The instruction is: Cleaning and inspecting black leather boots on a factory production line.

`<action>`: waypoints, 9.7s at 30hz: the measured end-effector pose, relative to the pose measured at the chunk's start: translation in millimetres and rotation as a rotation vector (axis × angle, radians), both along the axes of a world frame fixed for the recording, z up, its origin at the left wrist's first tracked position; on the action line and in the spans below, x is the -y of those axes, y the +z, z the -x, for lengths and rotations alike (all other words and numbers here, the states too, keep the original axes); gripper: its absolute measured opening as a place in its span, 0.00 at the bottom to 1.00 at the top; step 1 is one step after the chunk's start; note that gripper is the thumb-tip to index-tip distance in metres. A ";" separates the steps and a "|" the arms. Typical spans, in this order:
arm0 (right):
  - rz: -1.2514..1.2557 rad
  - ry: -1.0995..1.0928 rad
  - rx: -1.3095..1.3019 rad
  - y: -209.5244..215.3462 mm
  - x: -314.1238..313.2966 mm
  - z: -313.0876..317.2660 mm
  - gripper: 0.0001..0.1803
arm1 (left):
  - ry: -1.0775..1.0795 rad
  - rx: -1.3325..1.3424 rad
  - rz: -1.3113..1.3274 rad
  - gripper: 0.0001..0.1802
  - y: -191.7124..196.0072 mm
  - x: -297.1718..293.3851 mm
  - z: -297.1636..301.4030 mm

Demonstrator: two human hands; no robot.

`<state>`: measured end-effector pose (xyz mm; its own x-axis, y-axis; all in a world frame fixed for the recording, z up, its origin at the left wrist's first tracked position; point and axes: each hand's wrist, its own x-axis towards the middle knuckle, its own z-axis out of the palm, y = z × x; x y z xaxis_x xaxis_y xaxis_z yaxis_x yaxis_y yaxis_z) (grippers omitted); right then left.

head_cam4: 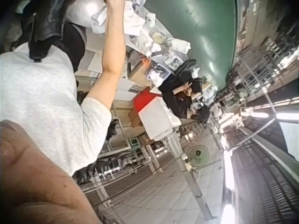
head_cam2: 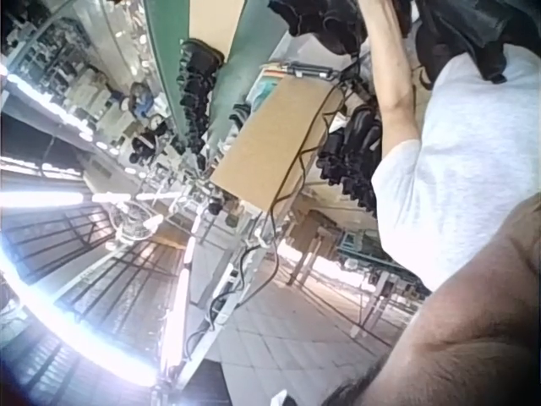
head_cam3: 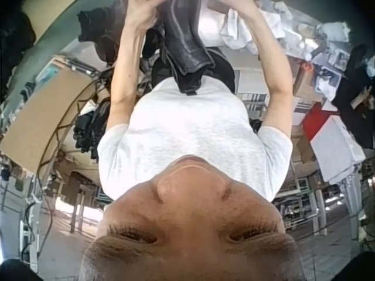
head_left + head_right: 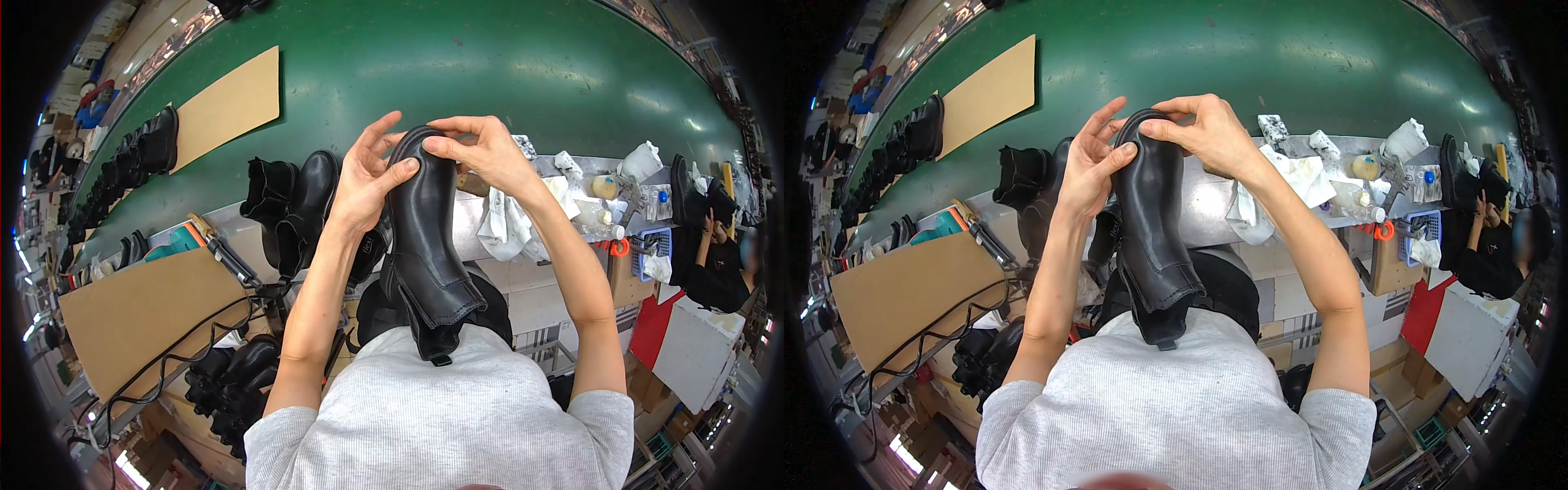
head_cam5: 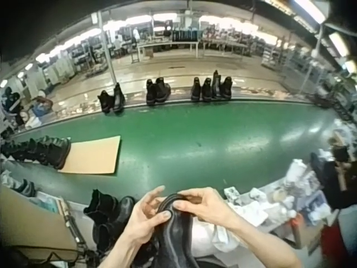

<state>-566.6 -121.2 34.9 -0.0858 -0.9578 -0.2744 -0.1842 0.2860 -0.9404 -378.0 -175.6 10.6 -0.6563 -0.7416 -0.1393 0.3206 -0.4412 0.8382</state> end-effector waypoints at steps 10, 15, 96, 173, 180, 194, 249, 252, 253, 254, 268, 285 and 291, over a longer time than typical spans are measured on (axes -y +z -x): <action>0.044 -0.031 0.057 -3.5 -2.7 0.1 0.30 | 0.062 0.048 0.054 0.37 1.8 -4.9 4.7; 0.071 -0.035 0.042 -4.5 -2.6 -2.1 0.30 | 0.077 0.054 0.070 0.35 1.5 -6.6 5.5; 0.048 -0.387 -0.707 -156.6 -133.2 54.1 0.06 | -0.162 -0.027 0.083 0.29 -9.5 15.3 34.5; 0.514 -0.123 -0.874 21.4 -65.6 -41.7 0.19 | -0.093 0.055 0.107 0.49 -39.4 25.4 12.5; 0.506 -0.097 -0.904 23.3 -63.5 -42.9 0.18 | -0.092 0.043 0.099 0.49 -38.0 25.0 13.2; 0.503 -0.106 -0.894 22.4 -63.5 -43.7 0.18 | -0.105 0.027 0.119 0.50 -37.5 25.5 14.3; 0.603 0.011 -0.542 10.1 -15.1 -12.9 0.16 | -0.186 -0.135 0.111 0.63 -31.8 19.5 24.2; 0.601 0.059 -0.620 9.1 -11.9 -14.1 0.17 | -0.178 -0.134 0.113 0.63 -31.1 19.1 23.3; 0.601 0.061 -0.621 8.5 -11.5 -14.2 0.17 | -0.180 -0.126 0.106 0.63 -29.3 18.8 22.9; 0.604 0.066 -0.637 7.8 -11.3 -14.2 0.17 | -0.182 -0.117 0.099 0.63 -28.3 18.7 22.7; 0.663 0.055 -0.717 6.5 -13.4 -11.1 0.19 | -0.198 -0.124 0.090 0.62 -31.7 20.1 23.7; 0.447 -0.097 -0.282 -5.7 -3.2 -8.6 0.31 | -0.198 -0.111 0.115 0.61 -37.3 21.3 26.0; 0.441 -0.480 -0.174 -5.5 5.9 10.0 0.26 | -0.190 -0.149 0.061 0.65 -26.6 19.6 22.9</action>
